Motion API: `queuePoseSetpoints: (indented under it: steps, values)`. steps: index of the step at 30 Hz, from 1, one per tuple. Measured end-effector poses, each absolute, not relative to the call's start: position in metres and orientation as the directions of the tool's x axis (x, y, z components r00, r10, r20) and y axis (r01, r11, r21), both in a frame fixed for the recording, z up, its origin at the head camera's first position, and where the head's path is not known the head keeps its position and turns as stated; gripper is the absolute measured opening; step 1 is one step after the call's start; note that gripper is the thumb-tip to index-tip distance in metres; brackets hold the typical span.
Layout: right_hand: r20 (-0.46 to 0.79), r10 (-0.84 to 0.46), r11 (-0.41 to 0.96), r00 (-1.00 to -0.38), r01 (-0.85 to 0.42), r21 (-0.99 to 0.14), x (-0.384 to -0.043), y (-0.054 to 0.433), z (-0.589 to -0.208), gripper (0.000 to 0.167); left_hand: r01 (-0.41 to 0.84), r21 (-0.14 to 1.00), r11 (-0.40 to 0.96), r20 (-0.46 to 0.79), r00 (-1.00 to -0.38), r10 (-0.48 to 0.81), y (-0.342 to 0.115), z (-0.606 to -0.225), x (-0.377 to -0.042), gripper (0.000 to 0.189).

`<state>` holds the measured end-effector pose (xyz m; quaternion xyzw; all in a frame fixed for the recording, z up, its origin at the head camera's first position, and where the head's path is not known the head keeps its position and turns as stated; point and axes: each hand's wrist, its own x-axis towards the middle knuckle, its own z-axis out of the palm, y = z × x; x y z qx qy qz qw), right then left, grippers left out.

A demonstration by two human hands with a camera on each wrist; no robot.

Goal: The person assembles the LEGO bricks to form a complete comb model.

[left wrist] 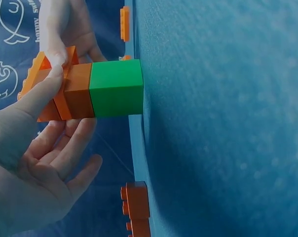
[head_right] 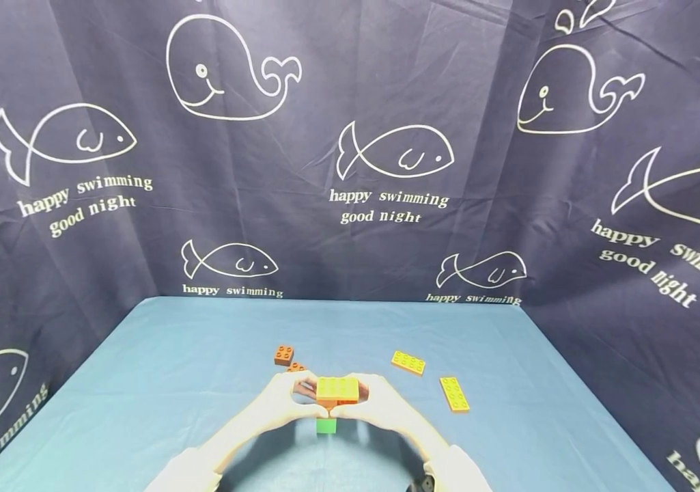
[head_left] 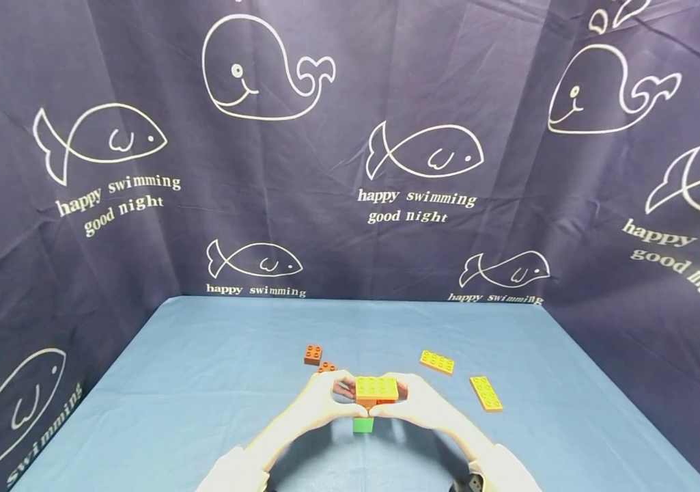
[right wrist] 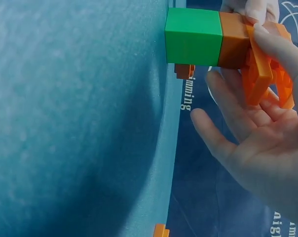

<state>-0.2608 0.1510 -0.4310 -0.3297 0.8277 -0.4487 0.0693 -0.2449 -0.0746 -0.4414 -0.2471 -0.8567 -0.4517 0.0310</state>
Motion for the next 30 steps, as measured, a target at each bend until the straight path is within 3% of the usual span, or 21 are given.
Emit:
queuePoseSetpoints:
  steps: [17, 30]
  values:
    - [0.267, -0.623, 0.332, -0.735, -0.558, -0.761, -0.259, 0.149, -0.435, 0.025, 0.458, 0.773, 0.438, 0.281, -0.867, 0.41, -0.077, -0.44, -0.244, 0.034]
    - [0.208, -0.632, 0.286, -0.747, -0.474, -0.833, -0.256, 0.148, -0.432, 0.026, 0.456, 0.757, 0.467, 0.25, -0.864, 0.438, -0.085, -0.432, -0.245, 0.034]
